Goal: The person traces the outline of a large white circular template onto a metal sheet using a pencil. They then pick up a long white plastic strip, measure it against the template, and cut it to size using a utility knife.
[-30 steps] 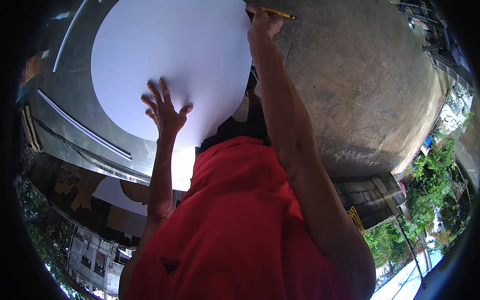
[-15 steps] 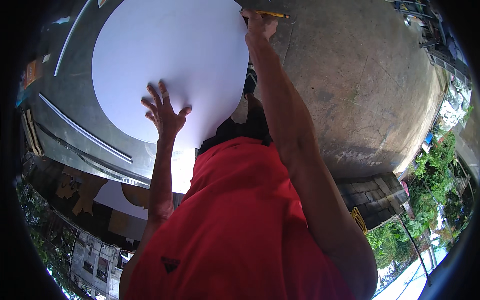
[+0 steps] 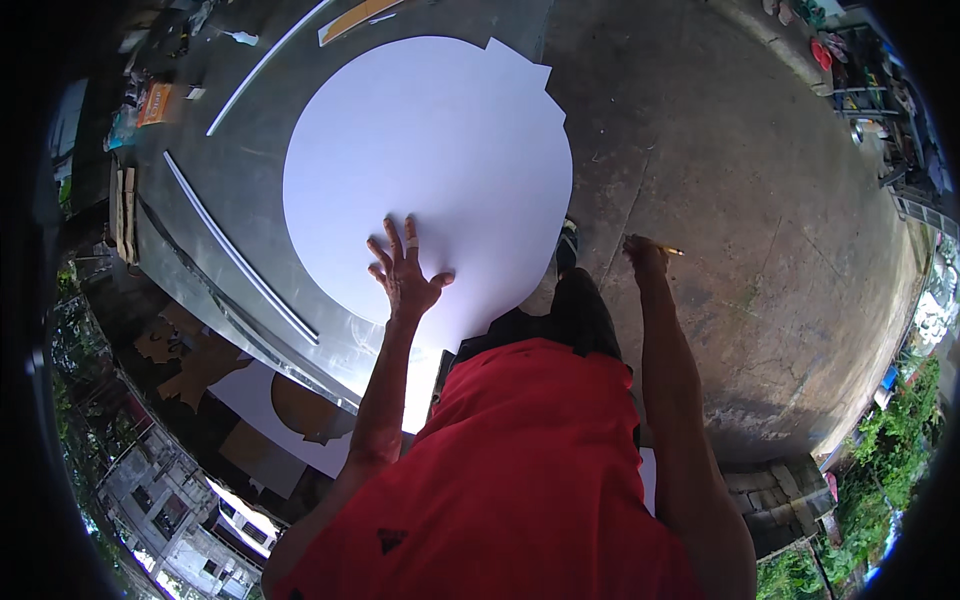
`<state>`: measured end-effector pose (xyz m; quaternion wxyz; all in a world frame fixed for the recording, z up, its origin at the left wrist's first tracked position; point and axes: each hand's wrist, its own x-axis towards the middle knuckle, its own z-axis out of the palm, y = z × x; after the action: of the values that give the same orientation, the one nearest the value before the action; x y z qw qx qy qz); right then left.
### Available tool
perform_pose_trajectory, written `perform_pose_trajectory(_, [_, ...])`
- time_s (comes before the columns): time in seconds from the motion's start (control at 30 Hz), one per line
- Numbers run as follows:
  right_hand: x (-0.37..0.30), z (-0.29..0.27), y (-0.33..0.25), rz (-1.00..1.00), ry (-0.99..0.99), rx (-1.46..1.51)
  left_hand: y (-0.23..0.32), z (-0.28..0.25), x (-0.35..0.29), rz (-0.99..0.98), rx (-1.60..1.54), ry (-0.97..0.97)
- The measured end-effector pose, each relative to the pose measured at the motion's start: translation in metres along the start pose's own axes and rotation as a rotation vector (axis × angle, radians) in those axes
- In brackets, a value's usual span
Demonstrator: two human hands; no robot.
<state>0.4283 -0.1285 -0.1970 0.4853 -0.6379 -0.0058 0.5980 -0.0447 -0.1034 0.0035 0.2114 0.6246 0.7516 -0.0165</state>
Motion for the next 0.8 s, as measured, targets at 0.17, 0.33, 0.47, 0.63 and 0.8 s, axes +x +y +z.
perform_pose_trajectory(0.17, [-0.036, -0.082, 0.038, 0.274, 0.474, -0.275, -0.014, 0.016, -0.027, 0.042, -0.137, 0.309])
perform_pose_trajectory(0.33, [-0.041, -0.11, 0.028, 0.246, 0.327, -0.293, 0.035, 0.009, -0.094, -0.344, -0.768, 0.34])
perform_pose_trajectory(0.47, [-0.03, -0.084, -0.007, 0.225, 0.151, -0.479, 0.064, 0.043, -0.152, -0.622, -0.859, 0.212])
perform_pose_trajectory(0.63, [0.021, -0.056, -0.049, 0.127, -0.042, -0.522, 0.092, 0.064, -0.178, -0.9, -1.244, 0.054])
perform_pose_trajectory(0.8, [0.046, 0.005, -0.099, -0.01, -0.282, -0.609, 0.102, 0.087, -0.175, -0.645, -1.567, 0.09])
